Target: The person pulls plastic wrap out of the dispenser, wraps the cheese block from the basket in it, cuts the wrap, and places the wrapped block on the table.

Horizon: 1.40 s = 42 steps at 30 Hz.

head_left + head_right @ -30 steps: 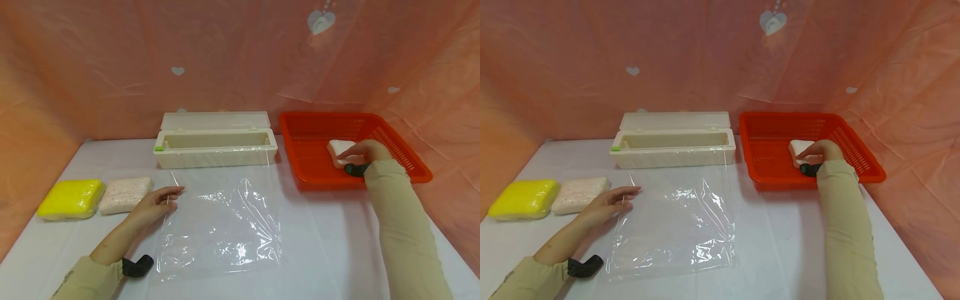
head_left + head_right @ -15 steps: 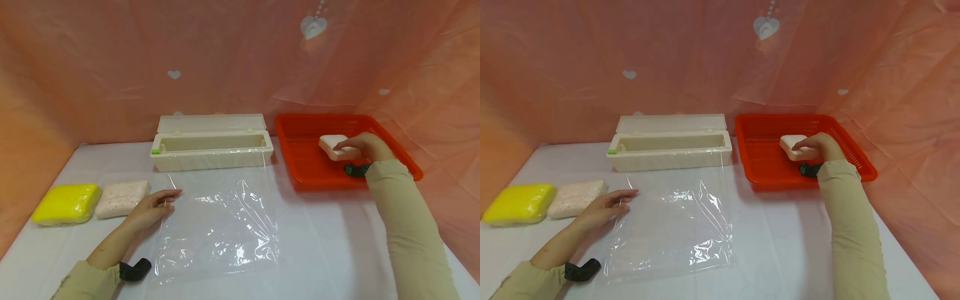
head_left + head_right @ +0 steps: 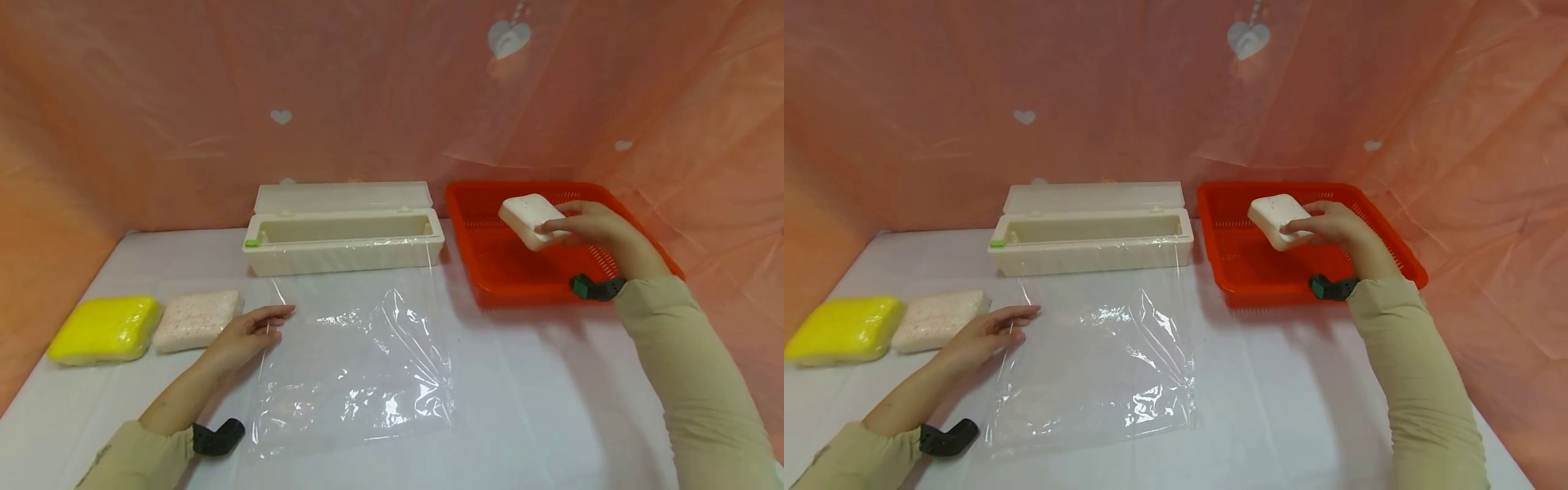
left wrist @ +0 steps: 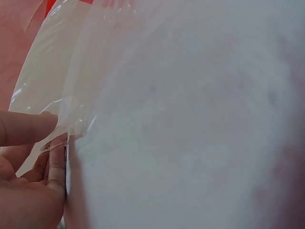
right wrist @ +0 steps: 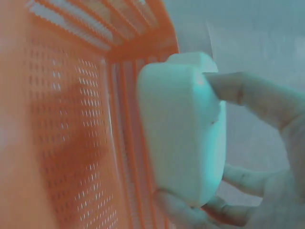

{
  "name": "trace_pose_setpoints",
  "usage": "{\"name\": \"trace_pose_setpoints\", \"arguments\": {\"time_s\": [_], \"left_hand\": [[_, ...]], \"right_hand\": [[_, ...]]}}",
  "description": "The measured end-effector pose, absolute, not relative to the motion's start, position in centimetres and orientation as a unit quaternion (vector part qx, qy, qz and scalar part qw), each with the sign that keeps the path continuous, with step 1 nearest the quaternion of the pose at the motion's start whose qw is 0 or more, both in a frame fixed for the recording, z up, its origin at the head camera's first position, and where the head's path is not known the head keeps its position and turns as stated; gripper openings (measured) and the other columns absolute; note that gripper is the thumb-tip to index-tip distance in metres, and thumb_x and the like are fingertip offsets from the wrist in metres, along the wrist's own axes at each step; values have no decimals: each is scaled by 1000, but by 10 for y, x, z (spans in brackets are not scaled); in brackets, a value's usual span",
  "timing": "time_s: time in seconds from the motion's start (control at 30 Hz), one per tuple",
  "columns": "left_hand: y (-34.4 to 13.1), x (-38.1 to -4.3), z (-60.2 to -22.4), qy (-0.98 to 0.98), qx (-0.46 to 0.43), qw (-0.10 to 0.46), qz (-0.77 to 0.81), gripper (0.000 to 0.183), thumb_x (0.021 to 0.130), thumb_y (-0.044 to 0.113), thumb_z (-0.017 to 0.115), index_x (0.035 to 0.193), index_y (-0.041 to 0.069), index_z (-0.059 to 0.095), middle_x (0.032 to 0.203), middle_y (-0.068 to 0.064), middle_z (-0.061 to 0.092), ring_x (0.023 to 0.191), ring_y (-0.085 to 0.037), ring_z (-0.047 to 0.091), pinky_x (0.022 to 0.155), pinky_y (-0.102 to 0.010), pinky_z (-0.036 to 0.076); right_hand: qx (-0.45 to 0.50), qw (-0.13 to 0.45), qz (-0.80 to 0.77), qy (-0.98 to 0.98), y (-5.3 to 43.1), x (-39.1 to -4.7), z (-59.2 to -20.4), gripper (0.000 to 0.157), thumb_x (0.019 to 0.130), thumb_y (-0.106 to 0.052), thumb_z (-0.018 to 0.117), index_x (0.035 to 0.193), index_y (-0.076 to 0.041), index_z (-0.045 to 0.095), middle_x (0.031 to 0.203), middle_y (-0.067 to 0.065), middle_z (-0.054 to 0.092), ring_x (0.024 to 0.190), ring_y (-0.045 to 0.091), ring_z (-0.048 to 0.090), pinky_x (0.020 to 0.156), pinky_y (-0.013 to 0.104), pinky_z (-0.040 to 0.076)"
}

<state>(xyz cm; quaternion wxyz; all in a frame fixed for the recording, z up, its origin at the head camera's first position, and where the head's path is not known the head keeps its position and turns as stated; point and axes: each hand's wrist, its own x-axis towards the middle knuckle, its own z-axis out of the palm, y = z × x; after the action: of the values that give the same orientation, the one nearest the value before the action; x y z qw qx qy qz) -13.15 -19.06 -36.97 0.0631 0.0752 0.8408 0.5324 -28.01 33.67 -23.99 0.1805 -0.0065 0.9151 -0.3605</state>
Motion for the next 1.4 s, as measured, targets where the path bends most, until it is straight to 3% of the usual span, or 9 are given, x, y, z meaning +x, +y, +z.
{"name": "trace_pose_setpoints", "arguments": {"time_s": [0.1,0.33,0.63,0.83,1.03,1.3,1.4], "left_hand": [[-190,-132,-370,837,70,68,538,48,90,-2,57,136,-7,46,136,-27,50,99,10,48,85,-6,39],[-192,-132,-368,833,68,67,544,48,90,-4,56,137,-8,45,136,-29,49,97,9,48,82,-7,41],[-193,-130,-368,835,56,71,543,48,91,-1,57,137,-6,46,136,-26,50,98,8,49,82,-8,41],[-195,-130,-369,833,51,70,546,48,91,-1,56,138,-6,45,136,-27,49,97,9,49,83,-8,42],[-196,-129,-370,827,56,65,556,49,91,-2,56,138,-7,44,135,-28,49,97,9,49,82,-8,42],[-194,-128,-370,825,58,56,560,49,89,-4,56,137,-9,44,132,-29,50,96,8,49,82,-8,42],[-193,-127,-371,822,59,54,564,49,89,-5,56,136,-10,44,132,-29,50,97,7,49,82,-8,42]], "right_hand": [[-17,154,-346,925,324,-273,-237,86,89,-47,63,149,0,24,143,23,35,116,34,43,92,40,48],[-53,110,-361,925,295,-255,-233,83,86,-44,68,150,-10,29,141,22,42,122,37,39,100,58,39],[-84,75,-368,923,265,-228,-233,80,80,-43,75,147,-21,37,141,13,44,124,32,39,98,54,42],[-143,74,-406,900,247,-220,-239,73,79,-26,78,143,-20,43,135,9,49,119,28,50,93,43,51],[-216,97,-416,878,222,-219,-253,76,77,-20,81,142,-18,43,134,8,50,111,30,58,81,35,57],[-295,105,-404,859,187,-213,-275,77,72,-20,84,140,-17,47,130,6,52,107,28,56,89,44,53],[-331,116,-413,840,175,-213,-285,76,72,-15,83,139,-14,48,132,7,50,108,26,55,90,42,53]]}}
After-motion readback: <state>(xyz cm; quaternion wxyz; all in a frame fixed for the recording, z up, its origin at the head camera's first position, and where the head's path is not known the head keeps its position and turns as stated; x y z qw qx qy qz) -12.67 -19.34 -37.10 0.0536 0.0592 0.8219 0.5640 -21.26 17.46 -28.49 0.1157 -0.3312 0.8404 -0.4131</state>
